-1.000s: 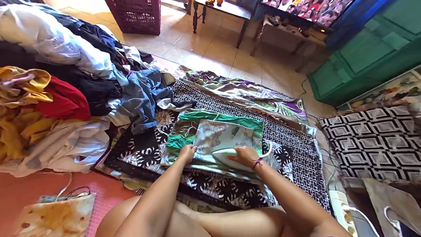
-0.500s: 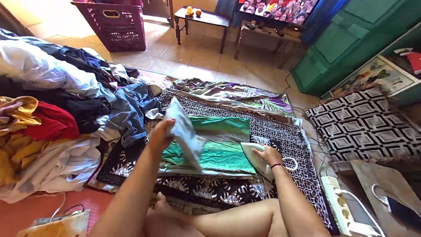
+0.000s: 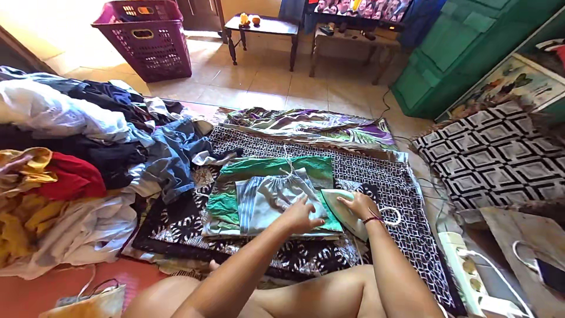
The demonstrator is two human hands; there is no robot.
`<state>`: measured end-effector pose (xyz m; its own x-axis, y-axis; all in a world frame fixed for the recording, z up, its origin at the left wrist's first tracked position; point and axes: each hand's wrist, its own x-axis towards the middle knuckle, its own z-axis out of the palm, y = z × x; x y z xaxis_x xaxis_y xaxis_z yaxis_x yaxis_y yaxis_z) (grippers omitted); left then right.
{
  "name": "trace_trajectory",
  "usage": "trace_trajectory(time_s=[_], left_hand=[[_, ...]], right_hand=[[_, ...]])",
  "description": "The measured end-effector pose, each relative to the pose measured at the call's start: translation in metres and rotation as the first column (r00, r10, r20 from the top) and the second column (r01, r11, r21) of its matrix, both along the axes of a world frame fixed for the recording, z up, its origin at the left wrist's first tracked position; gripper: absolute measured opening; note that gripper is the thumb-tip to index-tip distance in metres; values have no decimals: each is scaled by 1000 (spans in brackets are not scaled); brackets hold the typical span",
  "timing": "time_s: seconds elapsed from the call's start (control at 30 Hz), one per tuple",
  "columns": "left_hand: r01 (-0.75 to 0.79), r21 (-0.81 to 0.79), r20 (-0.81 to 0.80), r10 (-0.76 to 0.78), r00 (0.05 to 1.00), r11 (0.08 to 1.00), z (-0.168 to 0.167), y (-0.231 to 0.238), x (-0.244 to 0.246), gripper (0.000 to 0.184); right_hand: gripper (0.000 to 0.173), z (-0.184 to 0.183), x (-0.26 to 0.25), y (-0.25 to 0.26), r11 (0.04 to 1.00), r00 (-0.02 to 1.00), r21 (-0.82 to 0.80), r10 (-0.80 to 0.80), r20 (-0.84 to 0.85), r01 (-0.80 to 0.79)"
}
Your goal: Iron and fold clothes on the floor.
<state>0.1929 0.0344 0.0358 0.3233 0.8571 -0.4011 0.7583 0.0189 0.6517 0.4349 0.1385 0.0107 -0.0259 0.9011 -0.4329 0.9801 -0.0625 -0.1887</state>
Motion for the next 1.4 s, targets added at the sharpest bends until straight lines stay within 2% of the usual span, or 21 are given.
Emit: trace_trajectory(time_s=[0.07,0.1,0.17,0.23,0.3,0.4,0.47,0.57,0.6,0.8,0.97,1.03,1.13,1.23,1.33,1.4], left_hand=[[23,-42,2,-23,1000,999,-6,-19,-18,54],[-27,-54,-23,26,999,998,-6,-27,-36,52],[-242,-28,-118,237,964,970,-12,-43,-81,52],[-484,-24,-208,469,858,875,-23,-53,-121,71],[-662,-97,-210,635,744,743,-40,-59,-143,91],[-762,-230,-161,749,643,605,-65,-57,-143,105],[-762,-263,-138,759,636,592,-77,-52,-136,99],[-728,-250,-120,725,678,639,-99,-48,-139,65],[-714,-263,-114,713,691,650,-103,-49,-141,59],[-670,-304,-82,682,727,677,-98,-47,-143,51],[-660,-278,-11,684,729,698,-91,-49,-143,47],[-677,-315,90,731,676,665,-83,-49,-139,48],[-683,-481,243,832,499,550,-78,-50,-133,49],[-621,-613,330,872,361,489,-66,-45,-137,36],[-591,-647,434,870,234,482,-42,-43,-152,24],[-600,-607,514,833,203,521,-14,-54,-168,33]], right_hand=[[70,6,3,-4,999,998,28,-38,-51,39],[69,12,3,-6,997,997,46,-52,-66,55],[69,31,-2,-13,993,997,103,-46,-68,53],[67,54,-19,-22,989,999,147,14,-51,-7],[65,71,-50,-32,984,991,130,125,-50,-118],[65,61,-116,-43,929,929,-2,369,-31,-369],[65,33,-158,-53,863,864,-43,501,-38,-503],[65,10,-192,-58,839,840,-28,543,-12,-543],[66,8,-194,-55,845,846,-26,534,-1,-533],[70,9,-163,-18,917,913,-19,399,88,-399],[70,9,-133,-10,946,937,-13,321,134,-323],[67,9,-112,-14,956,948,5,290,129,-293],[63,3,-77,-26,966,966,72,245,78,-250],[69,-13,-39,-32,981,999,190,45,-22,-40],[76,-28,-11,-25,962,991,252,-81,-104,106],[77,-33,-8,-21,963,992,248,-88,-89,108]])
